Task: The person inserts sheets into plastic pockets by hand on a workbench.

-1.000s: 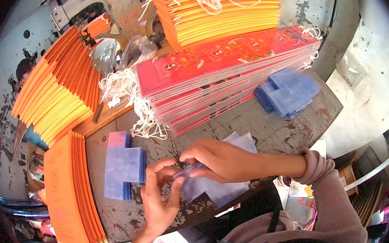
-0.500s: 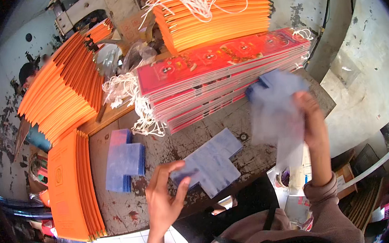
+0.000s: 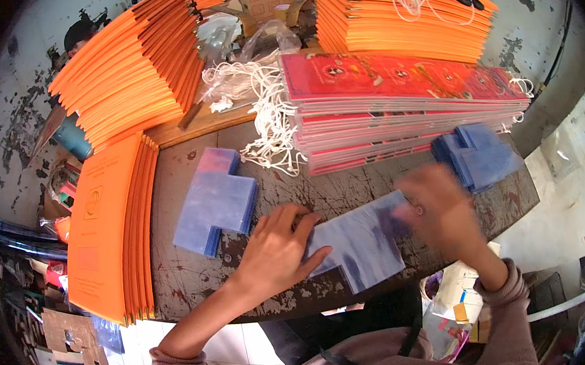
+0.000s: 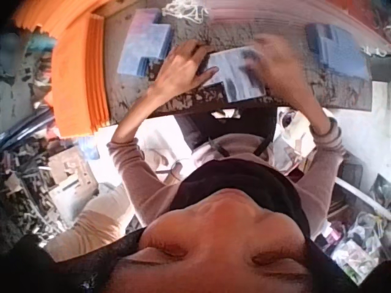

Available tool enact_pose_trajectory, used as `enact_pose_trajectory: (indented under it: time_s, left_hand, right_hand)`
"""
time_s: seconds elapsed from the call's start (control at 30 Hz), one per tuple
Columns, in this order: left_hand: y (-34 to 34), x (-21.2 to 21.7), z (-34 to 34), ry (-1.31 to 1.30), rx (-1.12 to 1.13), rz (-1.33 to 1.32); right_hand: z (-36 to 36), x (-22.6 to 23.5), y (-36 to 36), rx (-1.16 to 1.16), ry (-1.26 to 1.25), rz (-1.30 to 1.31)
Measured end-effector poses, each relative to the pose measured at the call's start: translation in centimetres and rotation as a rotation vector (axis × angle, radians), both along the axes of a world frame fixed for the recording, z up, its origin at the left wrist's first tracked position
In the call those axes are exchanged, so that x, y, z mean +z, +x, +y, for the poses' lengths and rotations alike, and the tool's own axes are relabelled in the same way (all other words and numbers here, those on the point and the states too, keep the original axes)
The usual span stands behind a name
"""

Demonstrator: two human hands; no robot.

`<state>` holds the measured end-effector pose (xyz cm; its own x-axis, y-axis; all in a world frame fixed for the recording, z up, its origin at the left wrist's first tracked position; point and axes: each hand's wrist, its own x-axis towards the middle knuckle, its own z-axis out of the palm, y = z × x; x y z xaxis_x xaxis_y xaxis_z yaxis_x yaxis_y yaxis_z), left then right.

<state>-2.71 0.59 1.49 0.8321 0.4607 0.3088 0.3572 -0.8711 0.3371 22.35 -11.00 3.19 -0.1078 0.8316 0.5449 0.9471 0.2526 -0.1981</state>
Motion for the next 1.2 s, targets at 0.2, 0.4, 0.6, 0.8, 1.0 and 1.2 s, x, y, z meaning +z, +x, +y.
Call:
enact_pose_trajectory:
  time_s: [0.2,0.4,0.6,0.8,1.0,1.2]
  left_hand:
    - [0.8,-2.0,0.2,-0.042,-0.013,-0.153]
    - [0.5,-1.5,-0.3,-0.078,0.031,-0.115]
    - [-0.7,-1.8,-0.2,0.085,0.015,-0.052]
    - [-0.3,-2.0,-0.6,0.344,-0.014,-0.076]
    - [-0.3,-1.8,-0.8,0.415,0.002,-0.043]
    - [-0.4,-1.6,-0.5,0.258,0.013,-0.044]
  right_hand:
    - [3.4,-2.9,-4.2,0.248,-0.152,0.007]
    - [3.3,-2.7,-3.8,0.261,-0.12,-0.102]
    - [4.1,-3.1,-4.1,0.33,-0.036,-0.041]
    - [3.4,-3.0,-4.1,0.318,-0.005,-0.134]
    - [3.0,-3.3,-4.3,0.317,-0.015,-0.115]
    - [3.8,-3.5,-4.1,0.363,-0.184,0.079]
